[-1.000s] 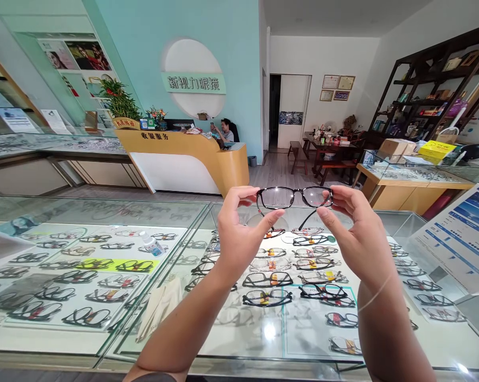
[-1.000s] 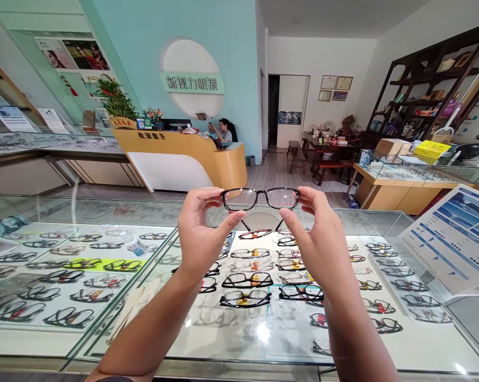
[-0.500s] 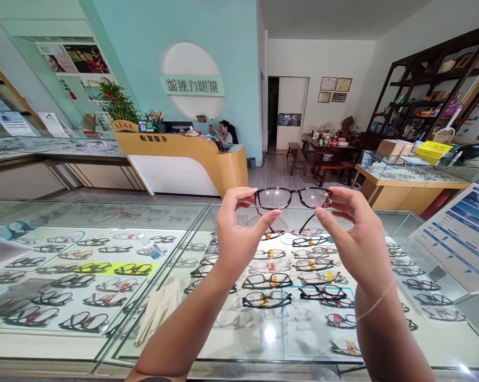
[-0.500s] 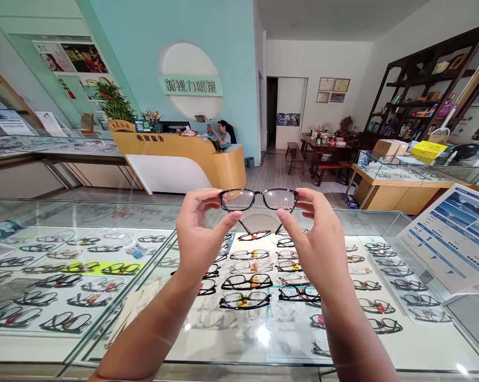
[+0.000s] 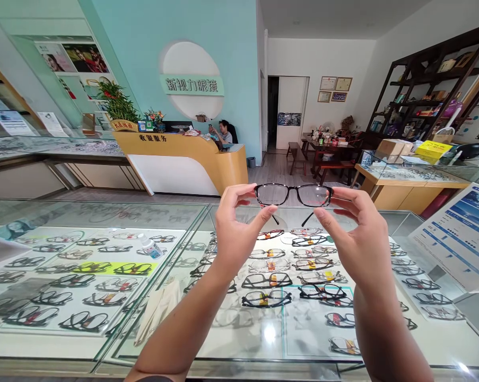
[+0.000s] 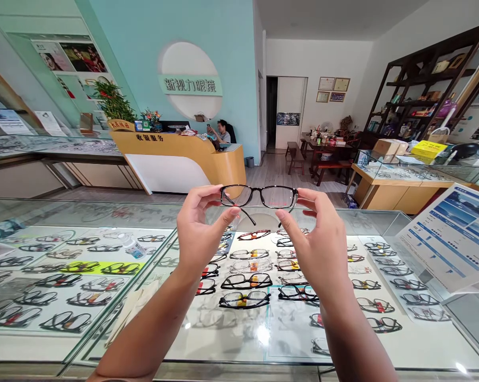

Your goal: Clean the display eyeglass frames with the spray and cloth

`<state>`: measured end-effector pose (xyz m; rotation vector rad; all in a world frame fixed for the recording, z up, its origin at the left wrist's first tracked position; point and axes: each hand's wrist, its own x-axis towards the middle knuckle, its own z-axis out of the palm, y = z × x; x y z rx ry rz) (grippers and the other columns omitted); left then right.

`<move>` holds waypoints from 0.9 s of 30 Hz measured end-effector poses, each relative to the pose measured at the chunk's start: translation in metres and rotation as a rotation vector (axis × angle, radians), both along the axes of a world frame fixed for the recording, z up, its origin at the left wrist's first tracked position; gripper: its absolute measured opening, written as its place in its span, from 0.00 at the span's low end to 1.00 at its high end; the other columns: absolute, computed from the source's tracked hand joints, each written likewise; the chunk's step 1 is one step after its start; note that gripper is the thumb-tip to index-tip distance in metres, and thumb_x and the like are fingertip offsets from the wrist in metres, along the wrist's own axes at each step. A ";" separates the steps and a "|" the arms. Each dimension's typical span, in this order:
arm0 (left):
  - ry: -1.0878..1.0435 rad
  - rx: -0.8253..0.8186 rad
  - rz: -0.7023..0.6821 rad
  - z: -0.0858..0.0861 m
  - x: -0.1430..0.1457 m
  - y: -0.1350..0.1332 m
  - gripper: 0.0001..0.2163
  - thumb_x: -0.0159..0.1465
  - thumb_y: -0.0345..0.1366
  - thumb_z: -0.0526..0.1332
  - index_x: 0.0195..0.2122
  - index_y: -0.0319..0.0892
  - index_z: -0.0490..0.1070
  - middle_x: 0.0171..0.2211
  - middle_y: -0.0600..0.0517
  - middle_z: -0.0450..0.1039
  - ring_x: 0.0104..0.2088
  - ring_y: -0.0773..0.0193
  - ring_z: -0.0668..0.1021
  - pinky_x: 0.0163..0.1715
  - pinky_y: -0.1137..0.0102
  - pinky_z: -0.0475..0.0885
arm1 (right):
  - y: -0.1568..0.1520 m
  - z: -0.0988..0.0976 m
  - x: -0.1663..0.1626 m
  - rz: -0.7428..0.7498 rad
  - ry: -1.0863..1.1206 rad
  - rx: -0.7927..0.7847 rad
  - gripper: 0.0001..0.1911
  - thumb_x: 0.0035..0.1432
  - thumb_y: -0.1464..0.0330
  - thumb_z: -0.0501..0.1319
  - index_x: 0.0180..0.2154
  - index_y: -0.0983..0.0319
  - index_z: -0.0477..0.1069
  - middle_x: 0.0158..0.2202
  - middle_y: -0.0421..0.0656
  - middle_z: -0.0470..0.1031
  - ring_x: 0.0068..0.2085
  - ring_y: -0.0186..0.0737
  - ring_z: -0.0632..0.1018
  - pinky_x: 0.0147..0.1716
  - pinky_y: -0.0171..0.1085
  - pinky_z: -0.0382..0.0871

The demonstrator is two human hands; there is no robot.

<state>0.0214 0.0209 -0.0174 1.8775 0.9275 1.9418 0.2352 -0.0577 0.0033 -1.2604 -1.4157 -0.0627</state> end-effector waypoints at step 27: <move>0.059 -0.062 -0.030 -0.003 0.000 0.003 0.23 0.64 0.49 0.75 0.58 0.49 0.77 0.54 0.44 0.82 0.53 0.51 0.84 0.51 0.55 0.78 | -0.007 0.002 -0.001 -0.072 -0.091 0.057 0.20 0.68 0.53 0.67 0.56 0.55 0.74 0.52 0.49 0.83 0.52 0.54 0.84 0.49 0.54 0.81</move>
